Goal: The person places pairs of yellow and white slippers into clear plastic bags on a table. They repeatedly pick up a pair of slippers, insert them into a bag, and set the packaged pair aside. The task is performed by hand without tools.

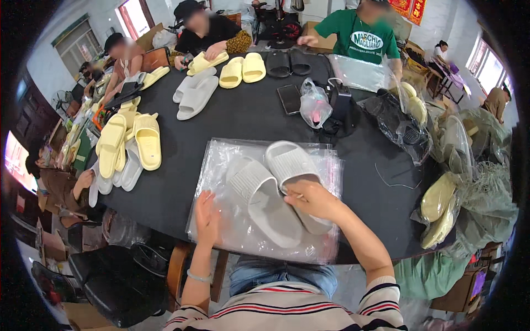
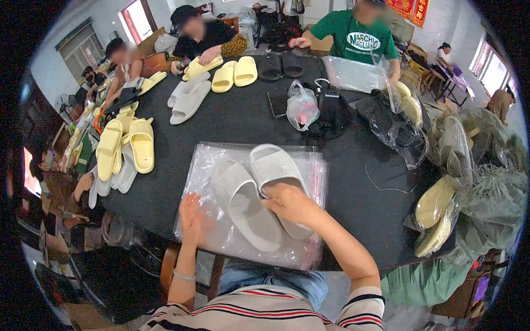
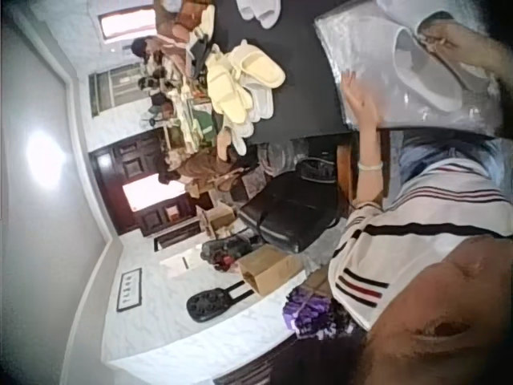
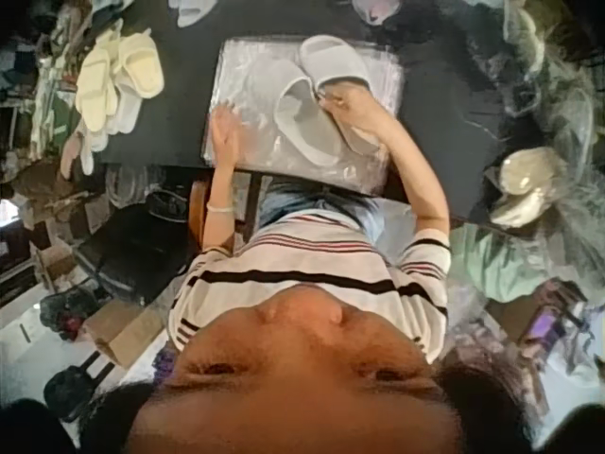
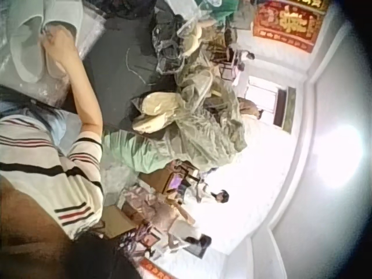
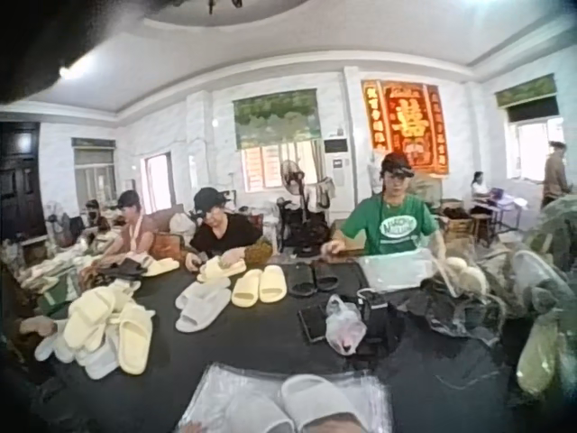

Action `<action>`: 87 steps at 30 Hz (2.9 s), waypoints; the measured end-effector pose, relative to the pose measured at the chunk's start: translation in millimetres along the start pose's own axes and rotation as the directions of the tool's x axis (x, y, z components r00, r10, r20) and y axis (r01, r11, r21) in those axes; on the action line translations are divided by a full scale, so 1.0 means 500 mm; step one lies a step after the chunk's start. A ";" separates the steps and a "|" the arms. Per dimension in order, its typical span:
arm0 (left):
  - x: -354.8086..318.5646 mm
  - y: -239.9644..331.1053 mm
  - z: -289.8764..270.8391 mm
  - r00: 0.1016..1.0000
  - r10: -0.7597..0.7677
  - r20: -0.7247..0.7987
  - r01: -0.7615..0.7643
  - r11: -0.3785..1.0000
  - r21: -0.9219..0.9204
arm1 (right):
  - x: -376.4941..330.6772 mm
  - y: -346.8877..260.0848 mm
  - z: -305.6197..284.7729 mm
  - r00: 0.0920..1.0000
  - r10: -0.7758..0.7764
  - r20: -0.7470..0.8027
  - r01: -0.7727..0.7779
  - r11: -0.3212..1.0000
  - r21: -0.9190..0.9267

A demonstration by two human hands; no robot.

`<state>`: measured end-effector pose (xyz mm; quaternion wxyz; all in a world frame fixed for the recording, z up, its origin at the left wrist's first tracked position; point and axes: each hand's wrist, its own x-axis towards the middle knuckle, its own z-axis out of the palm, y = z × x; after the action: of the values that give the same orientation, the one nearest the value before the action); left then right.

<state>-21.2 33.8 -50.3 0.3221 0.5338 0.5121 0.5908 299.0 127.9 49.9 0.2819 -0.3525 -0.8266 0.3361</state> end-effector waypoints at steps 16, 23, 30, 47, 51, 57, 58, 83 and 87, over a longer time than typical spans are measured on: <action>0.052 0.203 0.320 0.926 -0.120 0.359 -0.263 0.479 0.838 | -0.069 0.229 -0.031 0.892 0.440 -0.100 -0.369 0.839 0.399; 0.075 0.203 0.225 0.945 0.063 0.320 -0.306 0.513 0.802 | -0.071 0.221 -0.033 0.879 0.473 -0.055 -0.411 0.811 0.416; 0.205 0.190 -0.067 0.976 0.117 0.181 -0.214 0.440 0.872 | -0.077 0.217 -0.029 0.895 0.439 -0.084 -0.385 0.853 0.353; 0.269 -0.001 -0.368 0.999 0.037 -0.034 0.007 0.564 0.826 | -0.078 0.214 -0.029 0.905 0.413 -0.100 -0.361 0.871 0.335; 0.230 0.027 -0.359 0.999 -0.026 0.040 -0.030 0.332 0.943 | -0.076 0.216 -0.022 0.897 0.429 -0.105 -0.376 0.866 0.328; 0.194 0.027 -0.335 0.988 -0.151 0.008 0.007 0.101 0.995 | -0.075 0.210 -0.026 0.892 0.442 -0.099 -0.393 0.865 0.312; 0.202 0.005 -0.346 0.988 -0.149 -0.028 0.050 0.143 0.988 | -0.076 0.210 -0.026 0.892 0.441 -0.098 -0.392 0.864 0.315; 0.523 -0.079 -0.531 0.817 -0.228 -0.529 0.560 0.098 0.822 | -0.083 0.168 -0.044 0.783 0.620 -0.060 -0.547 0.730 0.409; 0.524 -0.176 -0.605 0.798 0.208 -0.566 0.536 0.185 0.824 | -0.057 0.169 -0.037 0.839 0.542 -0.051 -0.484 0.787 0.383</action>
<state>-384.5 221.4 -26.5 -0.1899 0.3475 0.8917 0.2192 362.4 156.8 -8.9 0.3032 -0.5330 -0.5995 0.5144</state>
